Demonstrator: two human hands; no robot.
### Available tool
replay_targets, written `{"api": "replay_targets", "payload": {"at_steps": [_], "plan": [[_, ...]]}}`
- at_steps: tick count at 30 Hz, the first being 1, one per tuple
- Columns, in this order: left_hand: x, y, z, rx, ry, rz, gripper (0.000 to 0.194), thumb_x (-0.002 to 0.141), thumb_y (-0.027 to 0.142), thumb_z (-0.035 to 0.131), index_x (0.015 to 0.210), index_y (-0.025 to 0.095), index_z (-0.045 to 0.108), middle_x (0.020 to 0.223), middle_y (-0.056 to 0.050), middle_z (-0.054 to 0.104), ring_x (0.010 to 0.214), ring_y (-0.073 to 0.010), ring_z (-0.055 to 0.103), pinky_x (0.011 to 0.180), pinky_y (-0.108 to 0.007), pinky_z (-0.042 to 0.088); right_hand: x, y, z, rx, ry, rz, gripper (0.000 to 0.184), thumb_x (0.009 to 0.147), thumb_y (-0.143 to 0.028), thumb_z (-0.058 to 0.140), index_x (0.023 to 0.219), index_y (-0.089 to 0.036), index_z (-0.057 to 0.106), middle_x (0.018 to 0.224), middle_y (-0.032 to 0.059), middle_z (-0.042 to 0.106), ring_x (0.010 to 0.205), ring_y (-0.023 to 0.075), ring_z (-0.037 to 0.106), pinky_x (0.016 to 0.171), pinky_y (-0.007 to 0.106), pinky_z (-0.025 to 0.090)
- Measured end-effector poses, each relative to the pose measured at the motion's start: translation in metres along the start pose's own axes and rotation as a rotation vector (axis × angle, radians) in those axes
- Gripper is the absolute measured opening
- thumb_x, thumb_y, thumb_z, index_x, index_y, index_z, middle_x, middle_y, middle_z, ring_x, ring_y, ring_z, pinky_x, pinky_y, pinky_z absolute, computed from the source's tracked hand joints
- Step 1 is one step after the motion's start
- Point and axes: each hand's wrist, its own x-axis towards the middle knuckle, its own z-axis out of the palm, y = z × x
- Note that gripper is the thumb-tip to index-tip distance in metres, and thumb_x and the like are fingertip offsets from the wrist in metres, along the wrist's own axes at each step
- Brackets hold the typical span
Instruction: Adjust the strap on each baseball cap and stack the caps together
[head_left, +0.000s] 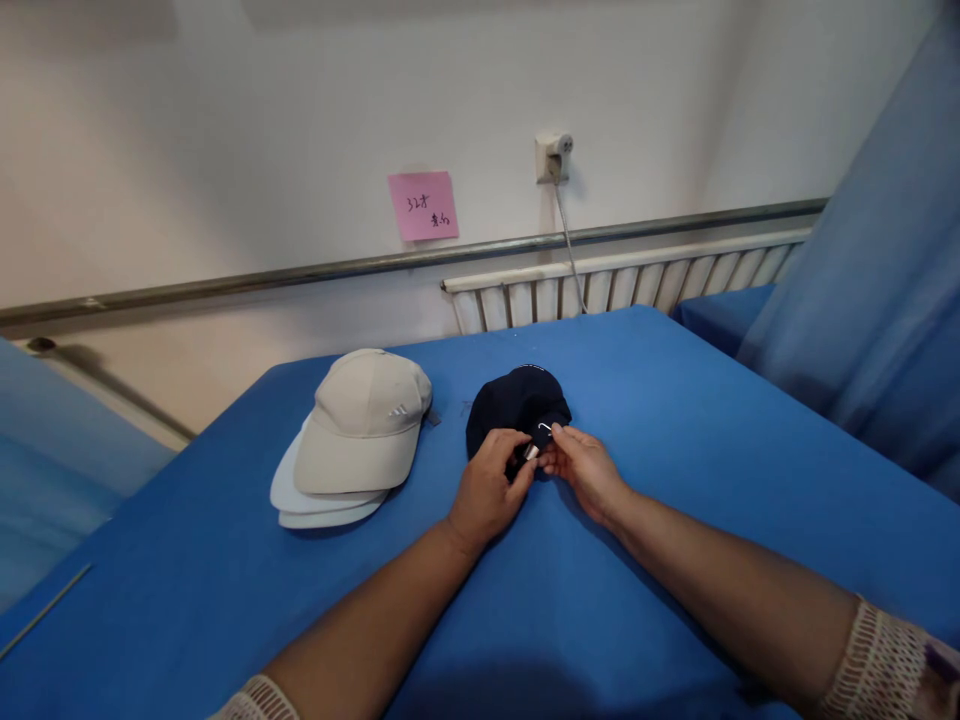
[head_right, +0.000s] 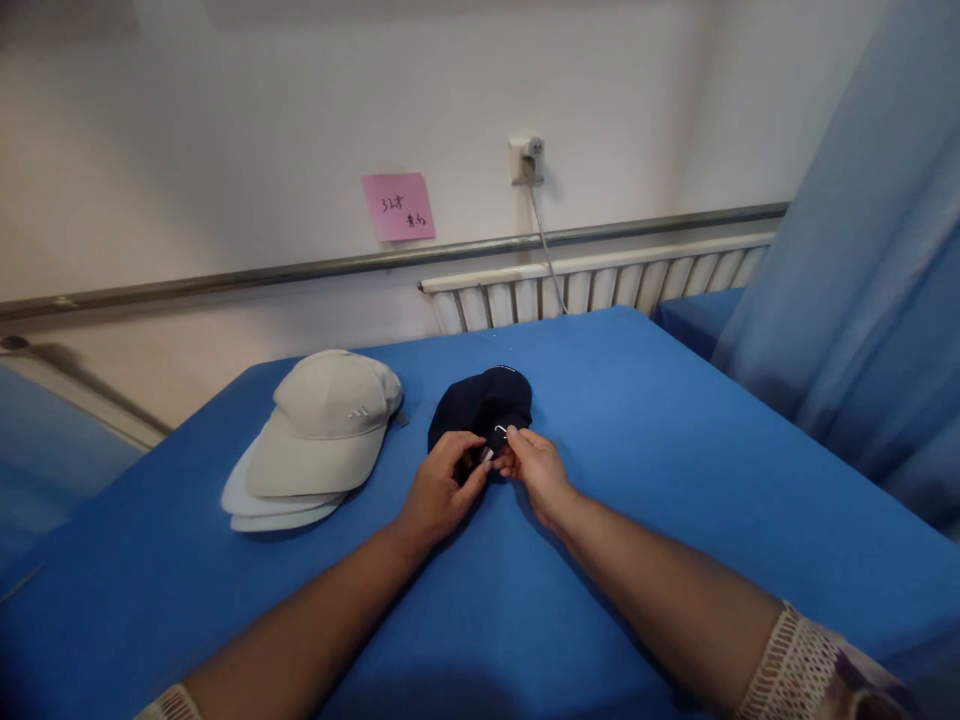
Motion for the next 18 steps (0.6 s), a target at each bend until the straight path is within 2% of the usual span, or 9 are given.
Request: {"api": "replay_targets", "payload": {"at_steps": [5,11,14,18], "plan": [[-0.001,-0.003,0.003,0.019,-0.031,0.037,0.033,0.088,0.017,0.054,0.120,0.022,0.057,0.105,-0.007,0.058,0.093,-0.0167,0.060,0.081,-0.032,0.053,0.000,-0.001,0.001,-0.024,0.008,0.013,0.043,0.069,-0.058,0.073,0.076,-0.017,0.061,0.066,0.0030,0.066,0.058,0.0129,0.061,0.056,0.025,0.044],[-0.002,-0.001,0.002,0.010,-0.106,0.083,0.028,0.090,0.019,0.051,0.116,0.022,0.060,0.098,-0.006,0.059,0.088,-0.0155,0.060,0.078,-0.030,0.053,0.000,0.000,-0.002,-0.032,0.056,0.018,0.041,0.060,-0.044,0.084,0.064,-0.019,0.052,0.057,-0.0018,0.061,0.054,0.0103,0.056,0.054,0.024,0.040],[-0.002,-0.002,-0.001,-0.014,-0.012,0.050,0.027,0.090,0.019,0.052,0.116,0.021,0.058,0.100,-0.006,0.061,0.084,-0.0150,0.060,0.076,-0.031,0.053,0.001,0.001,-0.004,-0.013,0.027,0.009,0.036,0.061,-0.041,0.083,0.071,-0.018,0.058,0.064,-0.0020,0.062,0.056,0.0091,0.055,0.054,0.023,0.039],[0.002,-0.008,-0.008,0.070,0.244,-0.038,0.030,0.088,0.020,0.057,0.118,0.021,0.056,0.109,-0.008,0.060,0.092,-0.0179,0.058,0.084,-0.036,0.051,0.002,0.001,-0.006,0.013,-0.023,0.012,0.033,0.064,-0.040,0.082,0.080,-0.019,0.064,0.071,-0.0011,0.065,0.060,0.0089,0.055,0.056,0.022,0.038]]}}
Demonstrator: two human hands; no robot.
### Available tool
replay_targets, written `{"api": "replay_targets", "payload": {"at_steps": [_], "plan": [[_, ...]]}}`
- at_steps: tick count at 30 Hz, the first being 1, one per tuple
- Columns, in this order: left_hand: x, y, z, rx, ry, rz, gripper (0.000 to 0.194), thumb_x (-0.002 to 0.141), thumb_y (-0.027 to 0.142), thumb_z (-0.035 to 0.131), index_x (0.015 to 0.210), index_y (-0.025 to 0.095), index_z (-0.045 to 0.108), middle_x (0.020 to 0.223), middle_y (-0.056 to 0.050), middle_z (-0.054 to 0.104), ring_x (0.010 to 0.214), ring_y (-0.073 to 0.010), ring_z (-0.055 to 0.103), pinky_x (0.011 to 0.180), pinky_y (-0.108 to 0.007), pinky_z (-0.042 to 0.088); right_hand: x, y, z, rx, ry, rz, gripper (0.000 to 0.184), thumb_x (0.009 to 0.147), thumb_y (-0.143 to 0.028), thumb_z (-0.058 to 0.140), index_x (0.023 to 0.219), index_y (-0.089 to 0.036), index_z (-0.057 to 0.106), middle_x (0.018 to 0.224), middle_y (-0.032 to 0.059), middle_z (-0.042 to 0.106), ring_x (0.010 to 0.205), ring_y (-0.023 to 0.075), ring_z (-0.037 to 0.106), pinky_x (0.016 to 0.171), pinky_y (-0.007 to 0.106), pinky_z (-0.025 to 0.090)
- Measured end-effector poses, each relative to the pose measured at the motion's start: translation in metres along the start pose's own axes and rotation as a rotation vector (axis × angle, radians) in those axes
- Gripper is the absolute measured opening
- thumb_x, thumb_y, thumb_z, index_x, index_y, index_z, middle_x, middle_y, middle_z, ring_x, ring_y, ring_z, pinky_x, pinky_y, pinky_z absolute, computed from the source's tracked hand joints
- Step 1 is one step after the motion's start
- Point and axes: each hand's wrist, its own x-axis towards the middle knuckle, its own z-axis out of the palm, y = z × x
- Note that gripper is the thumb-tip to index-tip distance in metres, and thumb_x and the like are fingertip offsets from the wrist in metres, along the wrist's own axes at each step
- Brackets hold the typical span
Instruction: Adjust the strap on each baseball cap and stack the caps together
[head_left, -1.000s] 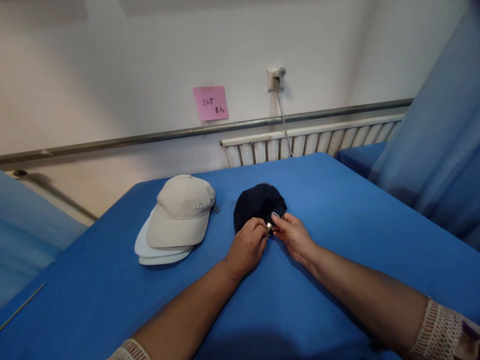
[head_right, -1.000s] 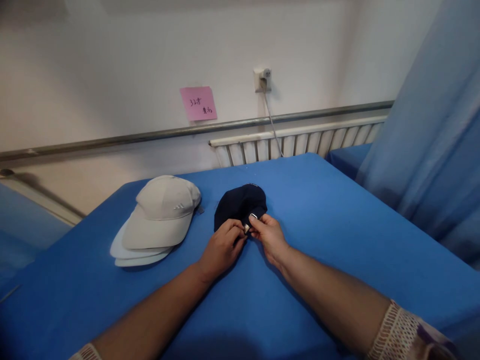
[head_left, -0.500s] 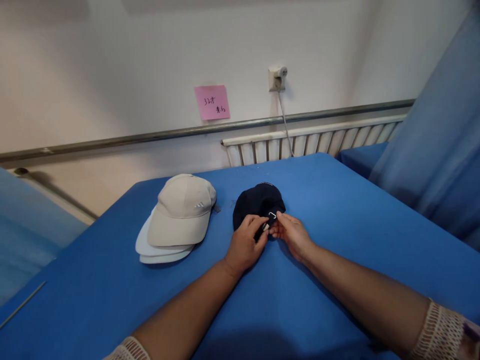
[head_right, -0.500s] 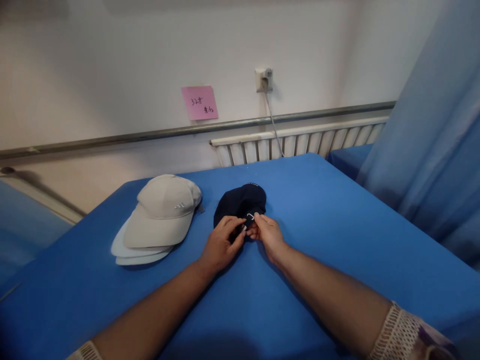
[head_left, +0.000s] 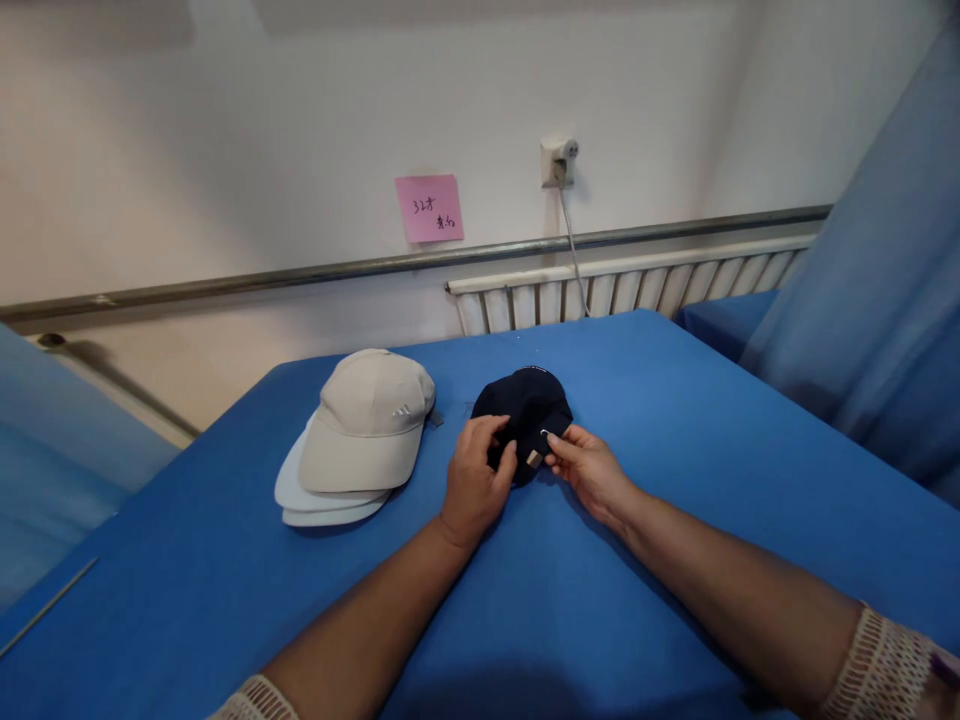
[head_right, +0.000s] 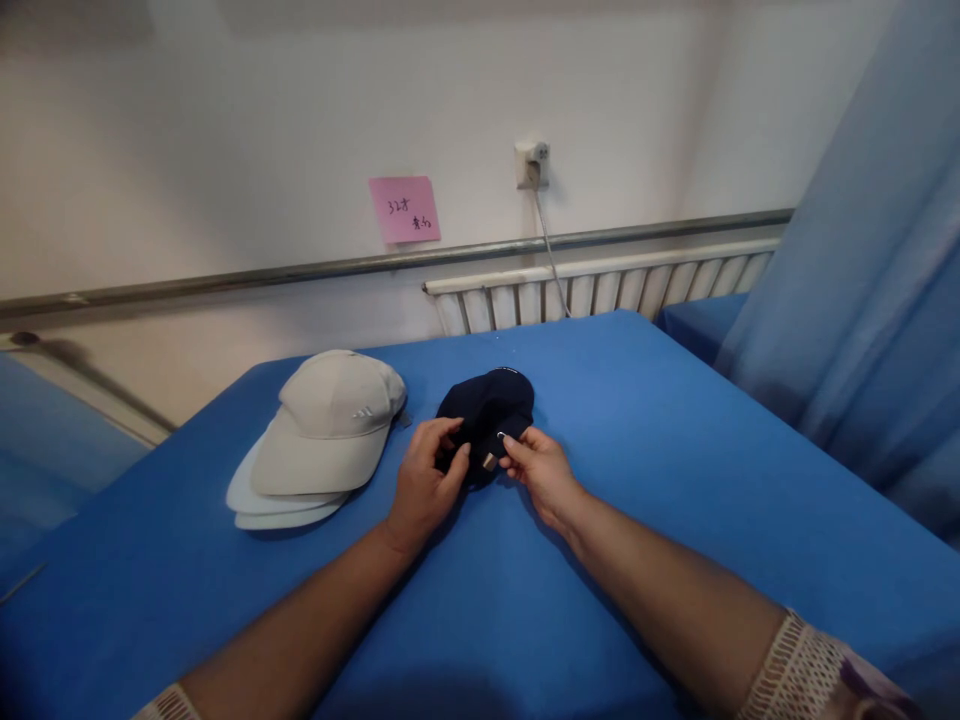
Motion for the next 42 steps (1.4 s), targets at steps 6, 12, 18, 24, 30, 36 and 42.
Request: {"api": "replay_targets", "payload": {"at_steps": [6,12,18,24,30,36,42], "plan": [[0.011,-0.016,-0.004,0.163,-0.006,-0.038,0.021,0.084,0.024,0.063,0.105,0.019,0.062,0.106,-0.008,0.065,0.101,-0.0233,0.058,0.090,-0.042,0.045,-0.003,-0.005,0.002,0.013,-0.070,0.032,0.029,0.064,-0.036,0.081,0.081,-0.019,0.065,0.070,-0.0011,0.065,0.059,0.0095,0.055,0.057,0.023,0.040],[0.015,-0.019,-0.007,0.199,-0.037,-0.046,0.008,0.087,0.020,0.055,0.087,0.019,0.064,0.089,-0.004,0.067,0.087,-0.0203,0.060,0.082,-0.039,0.045,-0.005,-0.012,0.002,-0.005,-0.056,0.120,0.029,0.065,-0.038,0.080,0.073,-0.019,0.060,0.069,0.0014,0.067,0.058,0.0119,0.059,0.055,0.024,0.041],[0.013,-0.016,-0.005,0.304,-0.094,0.111,0.033,0.086,0.025,0.061,0.119,0.023,0.059,0.113,-0.008,0.064,0.105,-0.0250,0.056,0.088,-0.042,0.043,-0.005,-0.009,0.001,-0.051,-0.129,0.091,0.026,0.064,-0.033,0.082,0.077,-0.017,0.066,0.071,0.0002,0.067,0.059,0.0096,0.057,0.058,0.024,0.042],[0.021,-0.023,-0.011,0.362,-0.077,0.112,0.017,0.090,0.022,0.055,0.104,0.020,0.063,0.104,-0.008,0.065,0.097,-0.0240,0.058,0.085,-0.041,0.044,-0.006,-0.010,-0.003,-0.098,-0.259,0.153,0.026,0.064,-0.028,0.082,0.082,-0.017,0.069,0.072,0.0007,0.066,0.061,0.0097,0.058,0.057,0.023,0.043],[0.041,-0.032,-0.036,0.160,0.078,0.026,0.019,0.092,0.022,0.051,0.107,0.020,0.063,0.105,-0.007,0.065,0.100,-0.0207,0.059,0.092,-0.039,0.047,-0.002,-0.019,-0.016,-0.399,-0.338,0.334,0.020,0.067,-0.028,0.078,0.074,-0.015,0.066,0.069,0.0041,0.068,0.056,0.0117,0.061,0.050,0.022,0.044],[0.048,-0.029,-0.046,0.093,0.001,-0.019,0.019,0.092,0.023,0.050,0.102,0.021,0.066,0.103,-0.005,0.066,0.098,-0.0195,0.061,0.092,-0.038,0.049,0.015,-0.018,-0.027,-0.714,-0.116,0.086,0.026,0.075,-0.041,0.067,0.069,-0.018,0.057,0.059,0.0007,0.060,0.048,0.0116,0.055,0.043,0.022,0.040],[0.044,-0.005,-0.044,0.105,-0.084,0.044,0.020,0.093,0.026,0.050,0.104,0.022,0.066,0.103,-0.005,0.065,0.100,-0.0195,0.060,0.093,-0.037,0.048,0.017,-0.007,-0.019,-0.967,-0.049,-0.448,0.029,0.073,-0.041,0.072,0.092,-0.022,0.059,0.075,-0.0003,0.061,0.061,0.0130,0.055,0.059,0.027,0.045]]}}
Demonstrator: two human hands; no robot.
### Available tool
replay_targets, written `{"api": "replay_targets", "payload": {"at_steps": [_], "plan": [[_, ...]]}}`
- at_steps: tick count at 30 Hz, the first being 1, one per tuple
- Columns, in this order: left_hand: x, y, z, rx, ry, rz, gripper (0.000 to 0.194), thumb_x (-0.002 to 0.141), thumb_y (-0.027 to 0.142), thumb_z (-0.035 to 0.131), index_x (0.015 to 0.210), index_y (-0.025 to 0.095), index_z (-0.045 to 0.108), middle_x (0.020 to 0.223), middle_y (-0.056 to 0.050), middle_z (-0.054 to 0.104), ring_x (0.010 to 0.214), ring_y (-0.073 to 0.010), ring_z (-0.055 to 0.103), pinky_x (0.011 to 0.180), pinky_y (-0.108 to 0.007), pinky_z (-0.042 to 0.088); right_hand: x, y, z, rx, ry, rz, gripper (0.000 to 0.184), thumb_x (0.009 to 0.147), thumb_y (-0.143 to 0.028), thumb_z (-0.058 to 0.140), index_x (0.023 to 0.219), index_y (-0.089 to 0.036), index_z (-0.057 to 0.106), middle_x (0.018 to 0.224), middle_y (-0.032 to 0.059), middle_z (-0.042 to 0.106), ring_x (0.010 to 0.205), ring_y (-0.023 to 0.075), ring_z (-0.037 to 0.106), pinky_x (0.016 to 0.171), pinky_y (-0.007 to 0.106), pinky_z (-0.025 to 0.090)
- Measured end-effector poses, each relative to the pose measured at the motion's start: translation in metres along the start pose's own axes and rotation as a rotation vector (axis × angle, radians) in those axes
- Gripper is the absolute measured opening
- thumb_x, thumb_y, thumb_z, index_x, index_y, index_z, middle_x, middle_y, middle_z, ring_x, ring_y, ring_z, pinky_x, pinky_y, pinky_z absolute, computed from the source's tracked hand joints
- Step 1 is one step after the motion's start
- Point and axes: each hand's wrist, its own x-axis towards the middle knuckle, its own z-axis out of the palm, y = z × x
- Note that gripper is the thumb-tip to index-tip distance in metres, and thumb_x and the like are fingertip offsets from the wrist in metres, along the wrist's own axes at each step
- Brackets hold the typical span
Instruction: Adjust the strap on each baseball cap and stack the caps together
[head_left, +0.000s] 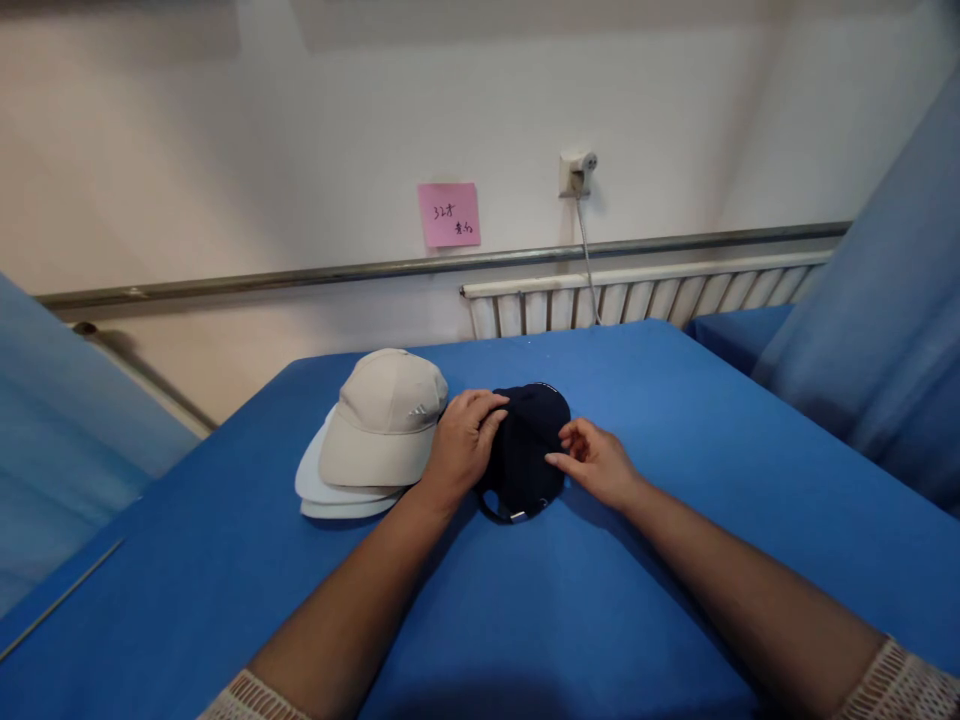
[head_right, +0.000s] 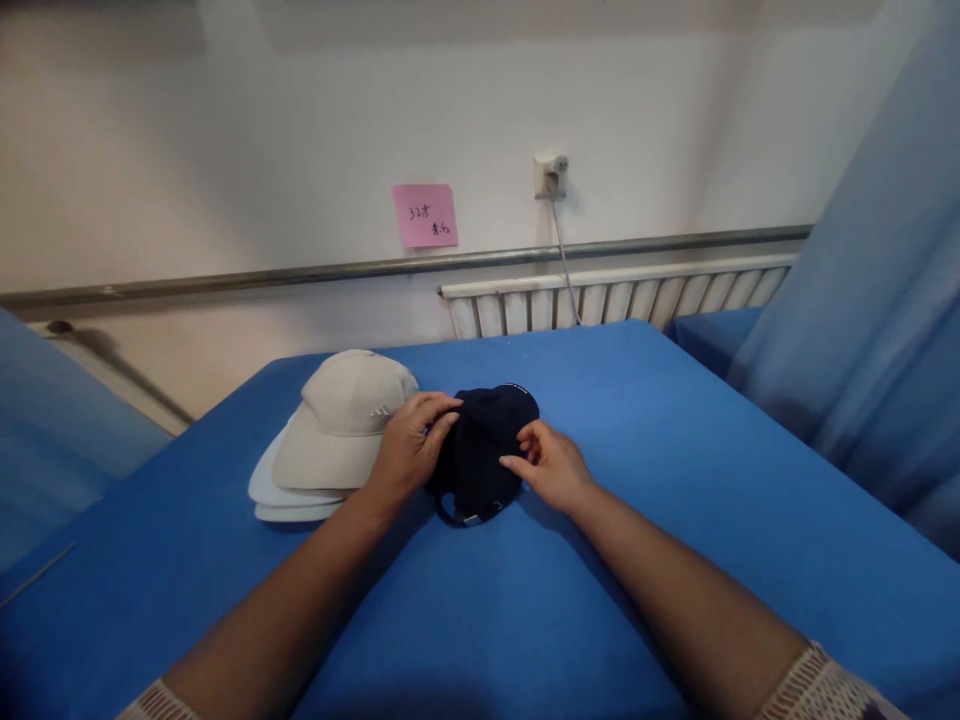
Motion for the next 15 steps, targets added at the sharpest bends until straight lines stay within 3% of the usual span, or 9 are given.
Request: {"api": "replay_targets", "payload": {"at_steps": [3,6,10,15], "plan": [[0.000,0.008,-0.002,-0.017,-0.057,0.031,0.022,0.094,0.027,0.048,0.105,0.022,0.066,0.105,-0.005,0.065,0.101,-0.0192,0.060,0.092,-0.037,0.048,-0.002,-0.003,0.000,-0.065,0.023,-0.113,0.013,0.082,-0.035,0.061,0.083,-0.022,0.060,0.076,0.0002,0.058,0.064,0.0131,0.052,0.061,0.027,0.043],[0.003,0.005,-0.006,-0.056,-0.086,0.009,0.021,0.093,0.026,0.049,0.104,0.022,0.067,0.104,-0.006,0.066,0.100,-0.0197,0.060,0.092,-0.038,0.048,-0.002,-0.009,-0.012,-0.003,-0.021,-0.169,0.018,0.085,-0.033,0.058,0.072,-0.021,0.057,0.071,-0.0009,0.054,0.062,0.0122,0.049,0.058,0.025,0.040],[0.005,-0.003,-0.009,-0.121,-0.151,-0.005,0.020,0.092,0.025,0.050,0.101,0.022,0.068,0.102,-0.005,0.067,0.099,-0.0194,0.061,0.092,-0.038,0.048,-0.001,-0.018,-0.034,-0.004,-0.204,-0.198,0.027,0.087,-0.037,0.056,0.067,-0.020,0.053,0.064,-0.0030,0.051,0.059,0.0109,0.046,0.057,0.024,0.037],[0.002,0.001,-0.004,-0.136,-0.268,0.075,0.020,0.092,0.025,0.051,0.103,0.022,0.067,0.102,-0.005,0.067,0.101,-0.0192,0.060,0.093,-0.037,0.047,-0.003,-0.017,-0.029,-0.062,-0.158,-0.183,0.029,0.087,-0.040,0.057,0.068,-0.020,0.052,0.062,-0.0036,0.050,0.055,0.0101,0.044,0.052,0.023,0.035]]}}
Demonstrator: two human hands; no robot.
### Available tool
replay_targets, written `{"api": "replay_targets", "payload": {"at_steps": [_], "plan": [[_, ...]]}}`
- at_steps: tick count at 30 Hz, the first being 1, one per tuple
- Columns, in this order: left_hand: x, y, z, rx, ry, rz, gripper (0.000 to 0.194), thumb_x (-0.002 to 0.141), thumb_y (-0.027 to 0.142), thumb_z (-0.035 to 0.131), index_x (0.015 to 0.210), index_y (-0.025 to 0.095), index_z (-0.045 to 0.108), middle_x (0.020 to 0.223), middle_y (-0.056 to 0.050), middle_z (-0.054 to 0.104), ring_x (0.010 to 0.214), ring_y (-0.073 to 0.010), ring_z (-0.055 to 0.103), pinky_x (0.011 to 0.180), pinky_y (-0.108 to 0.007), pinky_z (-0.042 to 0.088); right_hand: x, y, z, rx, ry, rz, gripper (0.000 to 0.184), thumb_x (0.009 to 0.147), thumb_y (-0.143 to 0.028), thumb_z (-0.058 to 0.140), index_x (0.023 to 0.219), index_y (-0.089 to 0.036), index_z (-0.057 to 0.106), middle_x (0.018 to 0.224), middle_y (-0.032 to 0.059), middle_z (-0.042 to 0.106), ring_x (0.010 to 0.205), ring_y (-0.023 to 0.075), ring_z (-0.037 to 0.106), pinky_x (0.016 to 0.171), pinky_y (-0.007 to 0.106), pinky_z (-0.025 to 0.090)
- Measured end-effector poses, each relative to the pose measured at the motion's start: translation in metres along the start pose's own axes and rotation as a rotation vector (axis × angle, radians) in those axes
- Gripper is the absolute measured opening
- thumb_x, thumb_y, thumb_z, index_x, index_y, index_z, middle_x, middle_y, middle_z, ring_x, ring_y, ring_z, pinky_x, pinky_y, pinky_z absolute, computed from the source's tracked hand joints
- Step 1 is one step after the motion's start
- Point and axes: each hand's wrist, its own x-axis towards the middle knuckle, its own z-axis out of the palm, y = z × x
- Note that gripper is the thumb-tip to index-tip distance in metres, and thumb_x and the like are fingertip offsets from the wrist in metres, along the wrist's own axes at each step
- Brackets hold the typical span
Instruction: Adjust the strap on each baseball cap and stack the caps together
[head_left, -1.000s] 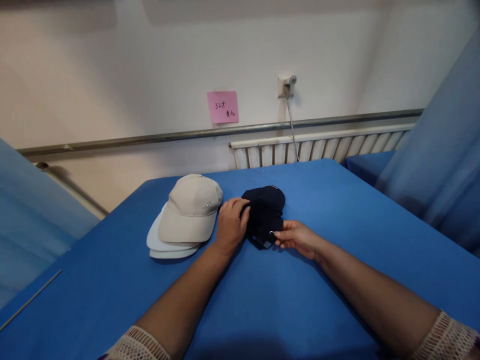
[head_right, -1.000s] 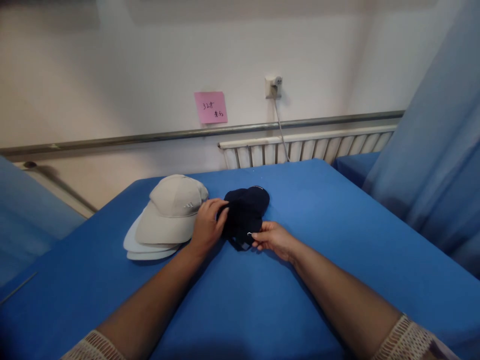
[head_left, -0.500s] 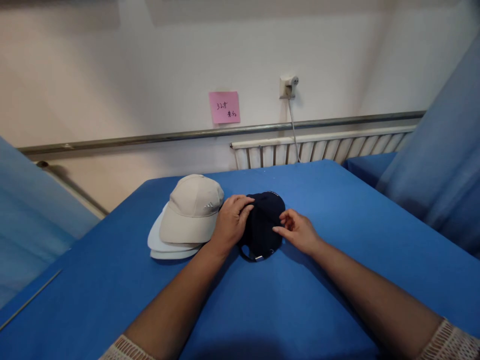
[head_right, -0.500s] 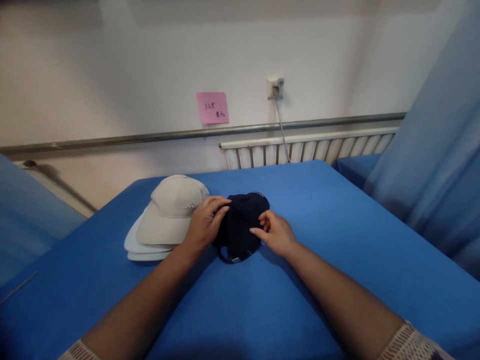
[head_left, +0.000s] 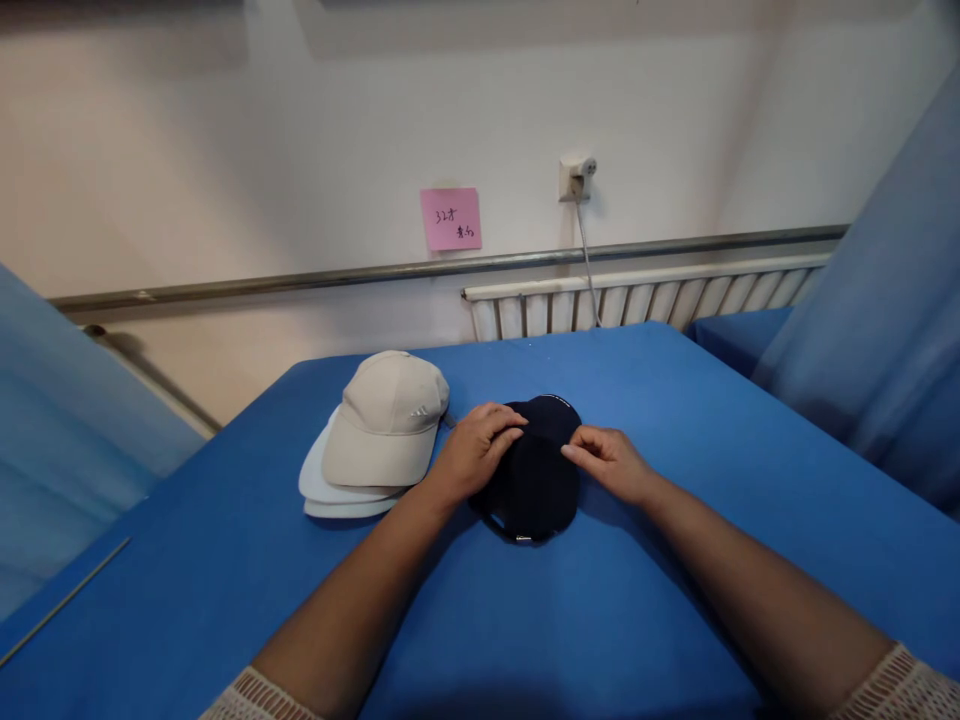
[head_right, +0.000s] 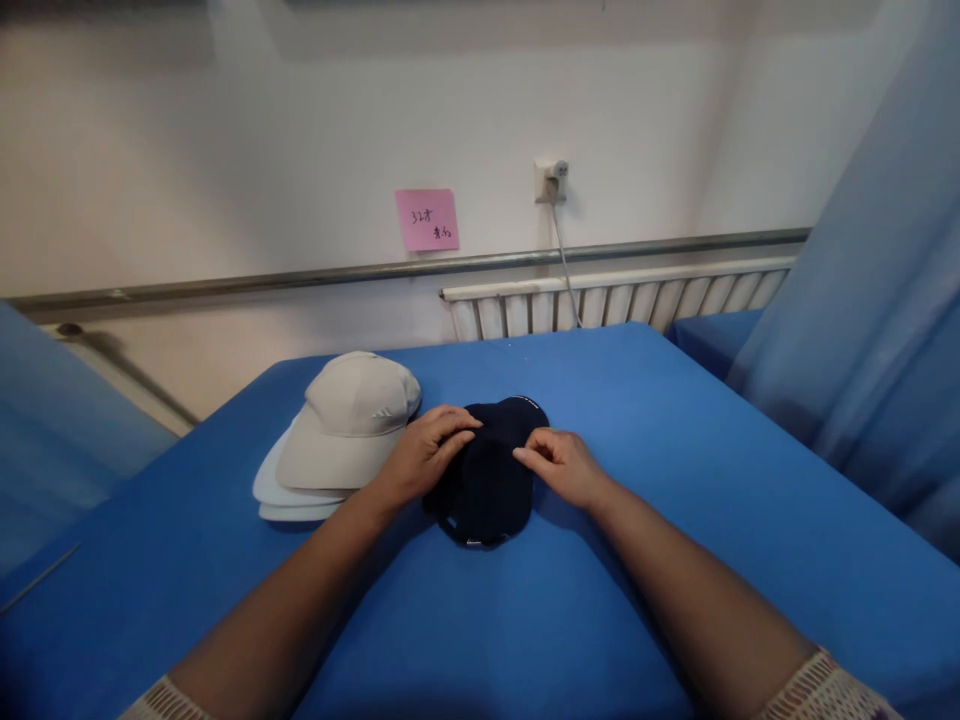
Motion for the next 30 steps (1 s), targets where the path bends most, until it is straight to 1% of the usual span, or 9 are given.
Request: {"api": "replay_targets", "payload": {"at_steps": [7,9,10,12,15,19,22,26,30], "plan": [[-0.001,0.005,0.003,-0.036,0.076,-0.022,0.021,0.093,0.026,0.050,0.104,0.022,0.067,0.104,-0.005,0.065,0.101,-0.0185,0.060,0.093,-0.036,0.047,-0.003,-0.007,0.006,-0.086,0.152,-0.135,0.023,0.085,-0.036,0.062,0.071,-0.021,0.053,0.065,-0.0026,0.052,0.057,0.0112,0.047,0.056,0.025,0.040],[-0.001,0.009,0.004,-0.043,0.064,-0.006,0.020,0.093,0.026,0.050,0.104,0.023,0.067,0.104,-0.005,0.066,0.100,-0.0184,0.060,0.092,-0.036,0.047,-0.004,-0.012,0.003,-0.077,0.270,-0.178,0.016,0.083,-0.035,0.065,0.089,-0.022,0.058,0.075,-0.0004,0.057,0.062,0.0129,0.051,0.060,0.027,0.044],[-0.002,0.012,0.005,-0.046,0.049,0.009,0.020,0.092,0.026,0.051,0.104,0.023,0.067,0.103,-0.005,0.066,0.100,-0.0184,0.060,0.092,-0.036,0.047,-0.005,-0.015,0.002,-0.084,0.311,-0.208,0.023,0.082,-0.035,0.067,0.099,-0.022,0.058,0.082,0.0013,0.059,0.066,0.0138,0.053,0.063,0.029,0.046],[-0.002,0.018,0.007,-0.062,0.014,0.042,0.020,0.092,0.026,0.051,0.104,0.023,0.067,0.103,-0.005,0.067,0.101,-0.0186,0.061,0.093,-0.036,0.048,-0.006,-0.021,0.002,-0.120,0.297,-0.287,0.025,0.084,-0.031,0.066,0.106,-0.023,0.057,0.091,0.0039,0.060,0.072,0.0153,0.056,0.067,0.030,0.048],[-0.003,0.023,0.006,-0.101,-0.008,0.040,0.023,0.093,0.026,0.049,0.108,0.022,0.066,0.108,-0.005,0.067,0.103,-0.0187,0.061,0.093,-0.035,0.047,-0.007,-0.026,0.005,-0.176,0.222,-0.352,0.003,0.090,-0.024,0.057,0.088,-0.023,0.060,0.085,0.0033,0.061,0.075,0.0154,0.058,0.068,0.029,0.047],[-0.004,0.024,-0.006,-0.086,0.019,-0.127,0.020,0.089,0.031,0.053,0.099,0.019,0.066,0.099,-0.005,0.069,0.092,-0.0185,0.063,0.084,-0.033,0.049,-0.007,-0.026,0.002,-0.223,0.337,-0.307,0.012,0.091,-0.021,0.054,0.079,-0.022,0.057,0.076,0.0016,0.058,0.069,0.0145,0.055,0.063,0.029,0.043],[-0.008,0.025,-0.015,-0.047,-0.087,-0.225,0.019,0.082,0.037,0.062,0.086,0.018,0.065,0.083,-0.002,0.067,0.077,-0.0175,0.061,0.070,-0.030,0.048,-0.006,-0.024,-0.004,-0.249,0.404,-0.284,0.013,0.091,-0.021,0.054,0.078,-0.022,0.057,0.072,0.0008,0.057,0.067,0.0145,0.053,0.061,0.029,0.042],[-0.017,0.030,-0.012,-0.007,-0.222,-0.251,0.024,0.072,0.038,0.070,0.086,0.020,0.065,0.085,-0.001,0.067,0.076,-0.0183,0.060,0.067,-0.029,0.046,-0.006,-0.025,-0.007,-0.264,0.413,-0.270,0.014,0.091,-0.022,0.052,0.078,-0.022,0.057,0.073,0.0015,0.057,0.067,0.0149,0.053,0.062,0.029,0.042],[-0.023,0.031,-0.003,0.021,-0.243,-0.214,0.010,0.077,0.029,0.063,0.081,0.020,0.063,0.080,-0.001,0.065,0.072,-0.0170,0.059,0.065,-0.029,0.045,-0.007,-0.026,-0.006,-0.266,0.403,-0.273,0.014,0.091,-0.023,0.052,0.078,-0.023,0.057,0.073,0.0024,0.058,0.067,0.0157,0.054,0.063,0.030,0.043]]}}
